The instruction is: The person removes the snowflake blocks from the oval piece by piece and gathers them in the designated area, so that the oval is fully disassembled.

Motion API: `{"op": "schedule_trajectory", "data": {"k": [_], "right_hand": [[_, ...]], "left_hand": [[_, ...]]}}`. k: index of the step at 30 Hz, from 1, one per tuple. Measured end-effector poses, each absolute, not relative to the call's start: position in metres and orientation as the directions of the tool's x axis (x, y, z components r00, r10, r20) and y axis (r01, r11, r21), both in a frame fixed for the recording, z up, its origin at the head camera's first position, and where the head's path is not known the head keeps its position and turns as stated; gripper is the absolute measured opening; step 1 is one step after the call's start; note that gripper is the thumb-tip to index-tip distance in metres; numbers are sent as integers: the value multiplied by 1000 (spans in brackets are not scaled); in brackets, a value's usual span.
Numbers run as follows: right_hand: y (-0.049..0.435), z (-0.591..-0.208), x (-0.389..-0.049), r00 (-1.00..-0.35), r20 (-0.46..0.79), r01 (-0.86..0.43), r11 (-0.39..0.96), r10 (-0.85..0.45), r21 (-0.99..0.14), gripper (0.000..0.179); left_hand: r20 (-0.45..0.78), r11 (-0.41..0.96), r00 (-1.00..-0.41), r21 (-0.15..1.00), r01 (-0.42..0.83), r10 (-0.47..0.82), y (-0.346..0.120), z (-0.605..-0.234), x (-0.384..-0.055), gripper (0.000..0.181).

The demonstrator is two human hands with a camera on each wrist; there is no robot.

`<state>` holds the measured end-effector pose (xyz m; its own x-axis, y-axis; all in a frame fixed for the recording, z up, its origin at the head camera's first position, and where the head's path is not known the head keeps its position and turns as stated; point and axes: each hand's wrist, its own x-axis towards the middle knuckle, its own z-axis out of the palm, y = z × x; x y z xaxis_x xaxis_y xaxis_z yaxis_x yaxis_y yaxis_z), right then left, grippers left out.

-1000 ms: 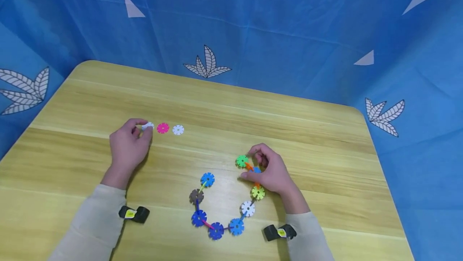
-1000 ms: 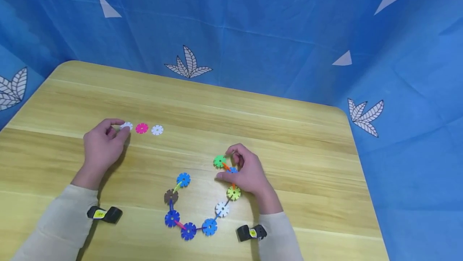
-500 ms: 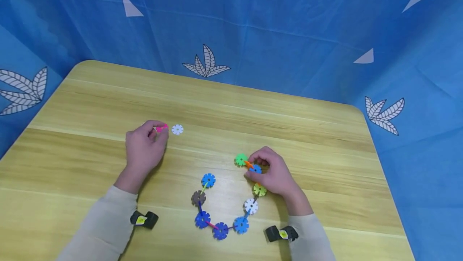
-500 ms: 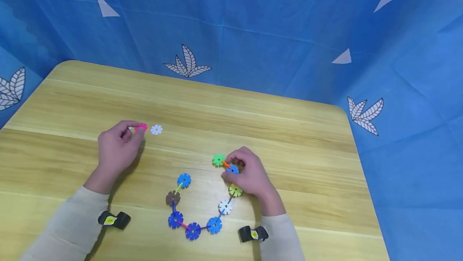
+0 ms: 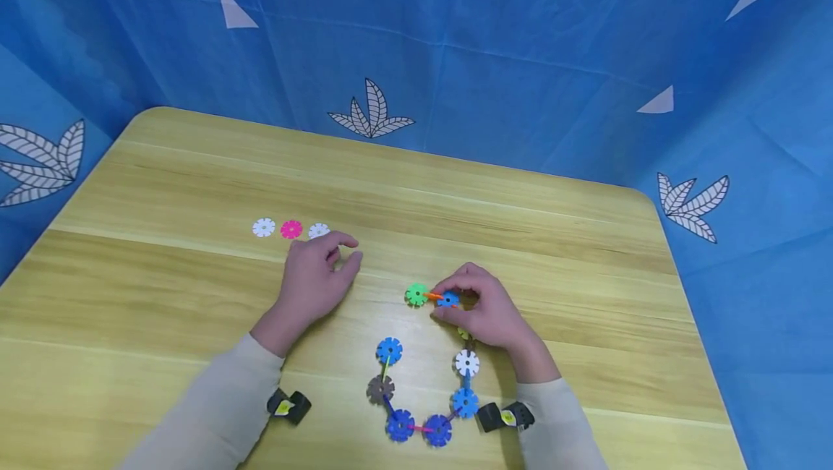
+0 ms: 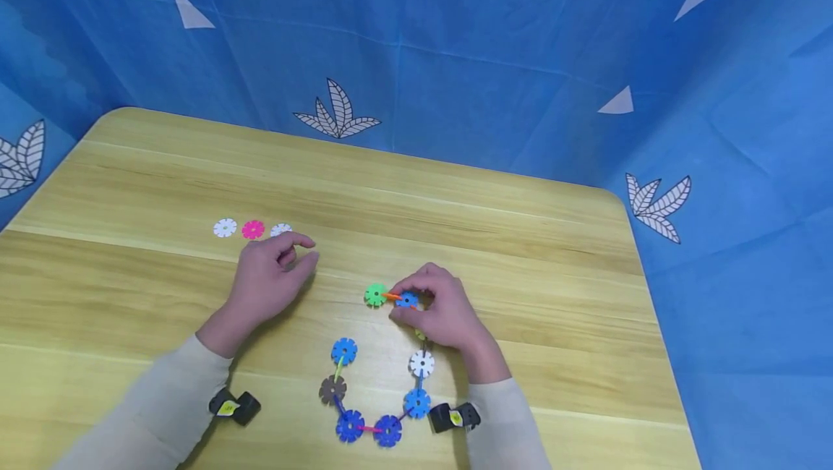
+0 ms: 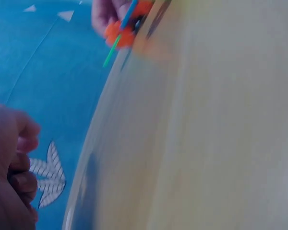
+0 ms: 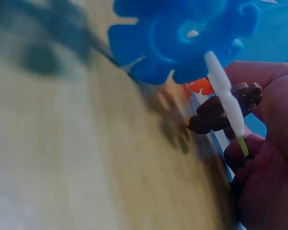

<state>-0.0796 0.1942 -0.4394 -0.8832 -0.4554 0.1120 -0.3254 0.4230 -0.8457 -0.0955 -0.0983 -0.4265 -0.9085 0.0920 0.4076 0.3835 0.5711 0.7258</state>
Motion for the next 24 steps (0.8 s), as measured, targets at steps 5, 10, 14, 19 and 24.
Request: {"op": "schedule_trajectory", "data": {"k": [5, 10, 14, 19, 24], "right_hand": [[198, -440, -77, -895, 119, -324, 441, -430, -837, 40], [201, -441, -75, -900, 131, -327, 445, -416, -833, 36], [200, -442, -76, -901, 129, -321, 437, -414, -840, 32], [197, -445, -78, -899, 140, -331, 434, -415, -838, 31], [196, -447, -78, -902, 147, -324, 415, -405, -850, 31]], "left_hand": [[240, 531, -929, 768, 359, 280, -74, -426, -91, 21], [99, 580, -890, 724, 372, 446, -58, -428, -91, 38], [58, 630, -849, 644, 433, 525, -51, -432, -93, 45], [56, 642, -842, 620, 451, 537, -48, -435, -94, 37], [86, 635, -852, 630, 447, 516, -48, -439, -94, 37]]}}
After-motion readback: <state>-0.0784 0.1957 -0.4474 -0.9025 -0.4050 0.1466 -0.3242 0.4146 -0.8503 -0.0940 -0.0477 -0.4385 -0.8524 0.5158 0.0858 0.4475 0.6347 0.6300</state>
